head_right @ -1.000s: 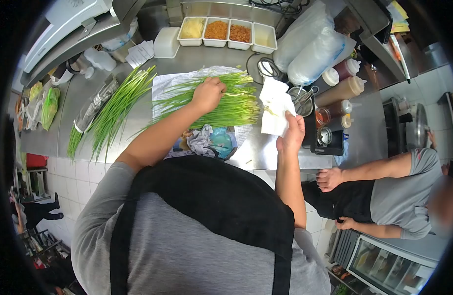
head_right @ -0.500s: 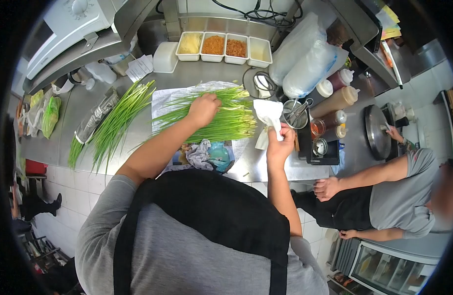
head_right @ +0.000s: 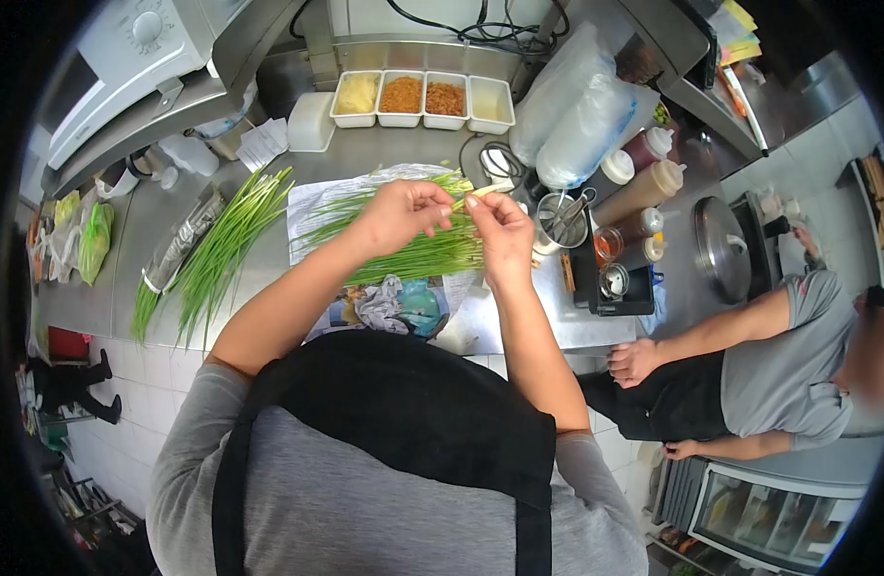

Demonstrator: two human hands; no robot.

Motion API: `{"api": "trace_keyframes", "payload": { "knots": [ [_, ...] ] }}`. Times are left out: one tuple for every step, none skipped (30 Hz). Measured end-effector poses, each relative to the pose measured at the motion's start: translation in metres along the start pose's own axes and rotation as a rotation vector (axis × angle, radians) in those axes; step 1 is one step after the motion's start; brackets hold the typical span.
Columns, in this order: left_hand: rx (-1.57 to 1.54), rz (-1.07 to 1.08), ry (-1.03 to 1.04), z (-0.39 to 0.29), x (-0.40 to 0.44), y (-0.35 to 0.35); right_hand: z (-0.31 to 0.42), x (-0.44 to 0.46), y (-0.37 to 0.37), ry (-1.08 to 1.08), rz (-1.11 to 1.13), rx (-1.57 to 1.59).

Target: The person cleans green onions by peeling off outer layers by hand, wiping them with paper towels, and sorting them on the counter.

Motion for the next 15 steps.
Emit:
{"api": "trace_keyframes", "payload": {
  "knots": [
    [-0.028, 0.0, -0.01, 0.001, -0.001, 0.001, 0.0, -0.001, 0.003, 0.007, 0.019, -0.002],
    [-0.058, 0.002, -0.021, 0.003, -0.002, 0.002, 0.002, -0.003, 0.005, 0.02, 0.031, -0.006],
    [-0.089, 0.003, -0.031, 0.004, -0.002, 0.002, 0.002, -0.004, 0.004, 0.017, 0.038, -0.05],
    [-0.087, -0.013, -0.048, 0.006, -0.003, 0.001, 0.001, -0.005, 0.002, 0.013, 0.043, -0.093],
    [-0.084, -0.028, -0.065, 0.007, -0.003, -0.002, 0.001, -0.004, -0.001, 0.01, 0.048, -0.136],
    [-0.081, -0.042, -0.083, 0.009, -0.003, -0.004, 0.001, -0.003, -0.007, 0.0, 0.03, -0.133],
    [-0.083, -0.046, -0.109, 0.012, -0.004, -0.005, 0.001, -0.001, -0.013, -0.009, 0.013, -0.129],
    [-0.084, -0.05, -0.137, 0.016, -0.004, -0.008, 0.001, 0.001, -0.02, -0.017, -0.004, -0.124],
    [-0.084, -0.054, -0.165, 0.019, -0.005, -0.011, 0.001, 0.005, -0.028, -0.02, -0.045, -0.072],
    [-0.094, -0.054, -0.184, 0.021, -0.007, -0.013, 0.002, 0.009, -0.038, -0.01, -0.084, -0.026],
    [-0.102, -0.054, -0.202, 0.022, -0.008, -0.016, 0.004, 0.013, -0.046, -0.001, -0.123, 0.021],
    [-0.109, -0.054, -0.219, 0.022, -0.009, -0.02, 0.008, 0.014, -0.05, 0.021, -0.145, 0.025],
    [-0.101, -0.079, -0.205, 0.02, -0.01, -0.027, 0.009, 0.017, -0.053, 0.038, -0.145, 0.023],
    [-0.091, -0.102, -0.192, 0.016, -0.01, -0.035, 0.009, 0.018, -0.049, 0.055, -0.132, 0.032],
    [-0.082, -0.123, -0.178, 0.013, -0.01, -0.043, 0.009, 0.02, -0.045, 0.072, -0.12, 0.041]
  ]
}}
Point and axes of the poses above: each hand's wrist, its own x-axis towards the middle knuckle, its own y-axis out of the palm, z = x × y, the point moved 8 cm from there along x, towards the middle knuckle, and after that the axes turned 12 degrees about -z, right-handed, at the moved point
